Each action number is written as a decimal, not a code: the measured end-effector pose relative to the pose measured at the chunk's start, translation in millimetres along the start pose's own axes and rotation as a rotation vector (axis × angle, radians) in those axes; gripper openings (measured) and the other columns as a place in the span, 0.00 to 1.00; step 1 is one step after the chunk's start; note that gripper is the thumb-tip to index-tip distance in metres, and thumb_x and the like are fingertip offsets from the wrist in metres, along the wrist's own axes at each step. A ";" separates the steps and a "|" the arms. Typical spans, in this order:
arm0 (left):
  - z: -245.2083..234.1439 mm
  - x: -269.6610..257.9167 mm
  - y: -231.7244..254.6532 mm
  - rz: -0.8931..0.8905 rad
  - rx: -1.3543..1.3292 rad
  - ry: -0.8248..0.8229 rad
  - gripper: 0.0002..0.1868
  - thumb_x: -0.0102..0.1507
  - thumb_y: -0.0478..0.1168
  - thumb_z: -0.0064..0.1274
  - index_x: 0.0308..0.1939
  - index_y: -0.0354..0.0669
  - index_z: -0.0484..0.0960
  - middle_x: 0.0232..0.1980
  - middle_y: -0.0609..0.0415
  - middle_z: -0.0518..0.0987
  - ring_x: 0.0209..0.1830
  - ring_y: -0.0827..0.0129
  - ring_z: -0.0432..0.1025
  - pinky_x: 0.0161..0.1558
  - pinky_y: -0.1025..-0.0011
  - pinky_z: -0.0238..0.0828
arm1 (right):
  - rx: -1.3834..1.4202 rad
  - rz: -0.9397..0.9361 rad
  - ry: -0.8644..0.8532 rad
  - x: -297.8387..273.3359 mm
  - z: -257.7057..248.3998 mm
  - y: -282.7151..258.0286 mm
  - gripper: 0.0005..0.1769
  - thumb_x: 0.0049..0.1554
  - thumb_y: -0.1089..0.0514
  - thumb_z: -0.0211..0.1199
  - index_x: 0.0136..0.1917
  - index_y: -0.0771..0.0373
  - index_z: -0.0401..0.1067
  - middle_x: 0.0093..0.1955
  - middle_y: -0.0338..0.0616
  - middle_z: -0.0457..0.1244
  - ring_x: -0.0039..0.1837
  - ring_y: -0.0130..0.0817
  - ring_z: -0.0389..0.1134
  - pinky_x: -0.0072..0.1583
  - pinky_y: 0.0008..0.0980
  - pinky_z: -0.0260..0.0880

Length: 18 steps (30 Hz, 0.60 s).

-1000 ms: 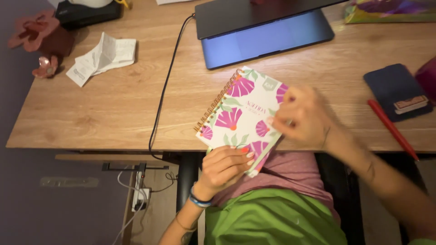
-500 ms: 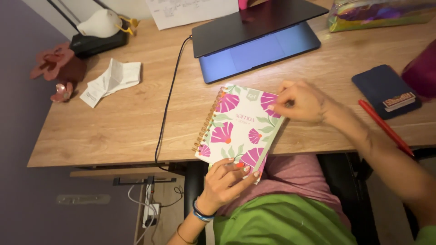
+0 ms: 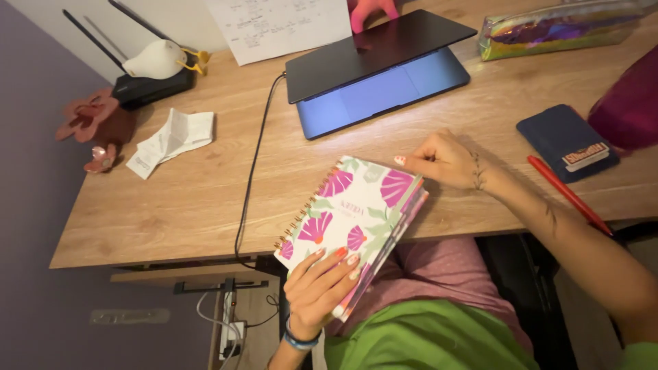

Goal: The person organizes a desk by placing a calendar on the wall, then puts a notebook, a mousepad, and a second notebook into a drawer. They fold a small paper and place it on the desk, then move a water bottle and a pencil case to the right side of the desk.

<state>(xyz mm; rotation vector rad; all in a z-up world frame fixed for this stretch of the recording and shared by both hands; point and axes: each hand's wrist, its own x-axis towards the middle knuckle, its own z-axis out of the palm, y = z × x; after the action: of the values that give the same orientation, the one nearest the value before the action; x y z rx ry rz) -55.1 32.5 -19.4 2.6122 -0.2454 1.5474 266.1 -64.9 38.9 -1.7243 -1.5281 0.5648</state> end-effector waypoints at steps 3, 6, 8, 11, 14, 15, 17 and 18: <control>-8.4 5.0 6.5 -0.018 -0.026 0.034 0.06 0.66 0.42 0.58 0.45 0.50 0.85 0.49 0.56 0.87 0.48 0.63 0.85 0.55 0.63 0.81 | 0.021 0.018 -0.034 7.3 2.0 -2.4 0.36 0.66 0.48 0.56 0.19 0.56 0.50 0.19 0.27 0.44 0.25 0.19 0.42 0.32 0.27 0.39; -11.4 15.2 9.0 0.001 -0.053 0.047 0.05 0.68 0.37 0.53 0.42 0.48 0.85 0.47 0.56 0.87 0.47 0.63 0.85 0.53 0.67 0.80 | 0.005 -0.048 -0.038 17.4 8.7 -10.5 0.33 0.65 0.48 0.57 0.20 0.59 0.59 0.21 0.29 0.51 0.27 0.18 0.50 0.33 0.25 0.47; -10.7 14.2 7.8 0.017 -0.046 0.059 0.04 0.67 0.35 0.56 0.41 0.49 0.85 0.47 0.57 0.87 0.46 0.65 0.85 0.54 0.69 0.79 | 0.081 -0.112 -0.044 20.1 9.2 -19.8 0.29 0.64 0.51 0.58 0.23 0.62 0.66 0.25 0.30 0.58 0.30 0.17 0.55 0.34 0.24 0.51; -9.3 -0.7 6.0 0.027 -0.013 0.048 0.04 0.65 0.36 0.60 0.42 0.50 0.85 0.47 0.58 0.87 0.46 0.66 0.85 0.52 0.69 0.79 | 0.154 -0.242 0.117 13.4 4.3 -34.2 0.03 0.60 0.59 0.60 0.44 0.58 0.68 0.45 0.36 0.62 0.51 0.27 0.64 0.58 0.29 0.67; -6.8 -16.6 10.3 0.087 0.028 0.025 0.09 0.63 0.41 0.68 0.46 0.53 0.87 0.46 0.58 0.89 0.45 0.70 0.86 0.53 0.67 0.82 | 0.330 -0.121 0.401 -12.7 9.3 -37.7 0.07 0.64 0.55 0.57 0.53 0.59 0.66 0.51 0.36 0.61 0.54 0.26 0.64 0.58 0.27 0.67; -10.6 -7.4 14.8 0.059 -0.002 0.029 0.05 0.64 0.37 0.64 0.44 0.49 0.87 0.46 0.56 0.88 0.45 0.68 0.86 0.53 0.67 0.80 | 0.312 -0.053 0.413 -26.5 16.4 -40.8 0.09 0.65 0.56 0.56 0.43 0.56 0.63 0.38 0.33 0.60 0.42 0.22 0.60 0.49 0.24 0.63; -17.0 1.5 18.6 0.019 -0.025 0.038 0.03 0.65 0.34 0.61 0.41 0.46 0.87 0.46 0.54 0.88 0.46 0.66 0.85 0.53 0.67 0.78 | 0.289 0.014 0.411 -55.3 37.4 -45.0 0.19 0.67 0.56 0.55 0.33 0.53 0.60 0.24 0.30 0.58 0.30 0.18 0.55 0.40 0.21 0.58; -19.8 1.2 18.3 -0.003 -0.056 0.013 0.03 0.65 0.32 0.60 0.41 0.44 0.87 0.47 0.52 0.87 0.48 0.63 0.85 0.54 0.65 0.77 | 0.209 0.055 0.352 -70.7 51.2 -46.1 0.24 0.64 0.52 0.56 0.26 0.54 0.64 0.20 0.31 0.59 0.25 0.19 0.58 0.35 0.22 0.59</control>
<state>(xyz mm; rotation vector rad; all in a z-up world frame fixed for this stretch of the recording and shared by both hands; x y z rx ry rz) -75.1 17.7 -8.8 2.5576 -0.2800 1.5332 185.0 -120.8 31.9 -1.6084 -1.1374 0.4054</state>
